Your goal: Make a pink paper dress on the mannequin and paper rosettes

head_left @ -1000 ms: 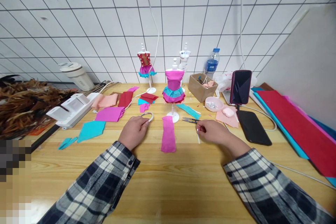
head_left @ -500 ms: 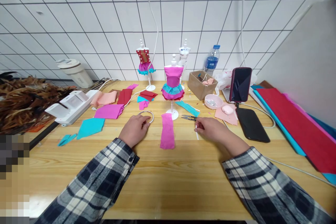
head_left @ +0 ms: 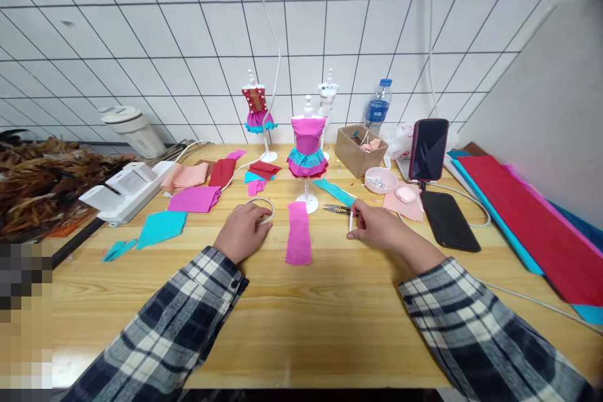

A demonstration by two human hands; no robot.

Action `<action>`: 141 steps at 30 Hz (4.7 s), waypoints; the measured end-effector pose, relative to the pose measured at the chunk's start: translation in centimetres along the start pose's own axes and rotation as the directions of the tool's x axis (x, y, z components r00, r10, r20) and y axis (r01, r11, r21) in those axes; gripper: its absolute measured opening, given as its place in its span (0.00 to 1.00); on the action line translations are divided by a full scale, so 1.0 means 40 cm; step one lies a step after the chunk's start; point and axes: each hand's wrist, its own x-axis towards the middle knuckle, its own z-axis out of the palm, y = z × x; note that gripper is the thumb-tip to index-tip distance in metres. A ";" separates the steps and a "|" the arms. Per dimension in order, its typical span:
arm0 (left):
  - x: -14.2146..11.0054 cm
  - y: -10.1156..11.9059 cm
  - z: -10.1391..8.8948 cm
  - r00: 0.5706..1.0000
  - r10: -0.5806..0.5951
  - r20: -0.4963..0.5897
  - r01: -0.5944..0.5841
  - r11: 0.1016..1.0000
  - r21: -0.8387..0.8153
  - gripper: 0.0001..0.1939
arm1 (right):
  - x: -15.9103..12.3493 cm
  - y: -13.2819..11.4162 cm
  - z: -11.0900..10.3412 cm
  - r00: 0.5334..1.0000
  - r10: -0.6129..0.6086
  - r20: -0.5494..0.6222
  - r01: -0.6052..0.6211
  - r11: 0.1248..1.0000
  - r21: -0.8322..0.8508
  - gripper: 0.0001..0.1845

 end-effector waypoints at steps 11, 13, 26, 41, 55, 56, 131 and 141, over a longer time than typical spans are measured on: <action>-0.006 0.036 -0.032 0.987 0.094 -0.129 -0.110 0.986 -0.123 0.14 | -0.018 -0.033 -0.015 0.980 -0.122 -0.157 0.148 0.976 0.162 0.26; -0.014 0.065 -0.048 0.973 0.131 -0.191 -0.178 0.950 -0.257 0.14 | -0.032 -0.073 -0.012 0.942 -0.240 -0.236 0.306 0.903 0.302 0.13; -0.053 0.220 -0.051 0.968 0.248 -0.042 -0.220 0.755 -0.617 0.13 | -0.074 -0.190 0.049 0.863 -0.168 -0.477 0.400 0.803 0.442 0.09; -0.063 0.194 -0.013 0.964 0.119 0.236 0.250 -0.116 -0.961 0.19 | -0.091 -0.182 0.052 0.488 -0.652 -0.580 0.574 0.740 -0.349 0.11; -0.068 0.201 -0.024 0.951 0.135 0.279 0.291 -0.080 -0.953 0.20 | -0.090 -0.170 0.063 0.553 -0.655 -0.515 0.595 0.743 -0.306 0.12; -0.070 0.201 -0.023 0.950 0.137 0.281 0.295 -0.090 -0.951 0.20 | -0.090 -0.170 0.061 0.551 -0.662 -0.507 0.596 0.738 -0.316 0.11; -0.059 0.203 -0.027 0.954 0.125 0.271 0.162 0.546 -0.822 0.13 | -0.080 -0.206 0.100 0.795 -0.365 -0.484 0.557 0.755 0.346 0.07; -0.057 0.208 -0.042 0.916 0.069 0.395 0.295 0.553 -0.779 0.16 | -0.099 -0.207 0.096 0.730 -0.485 -0.481 0.606 0.786 0.127 0.08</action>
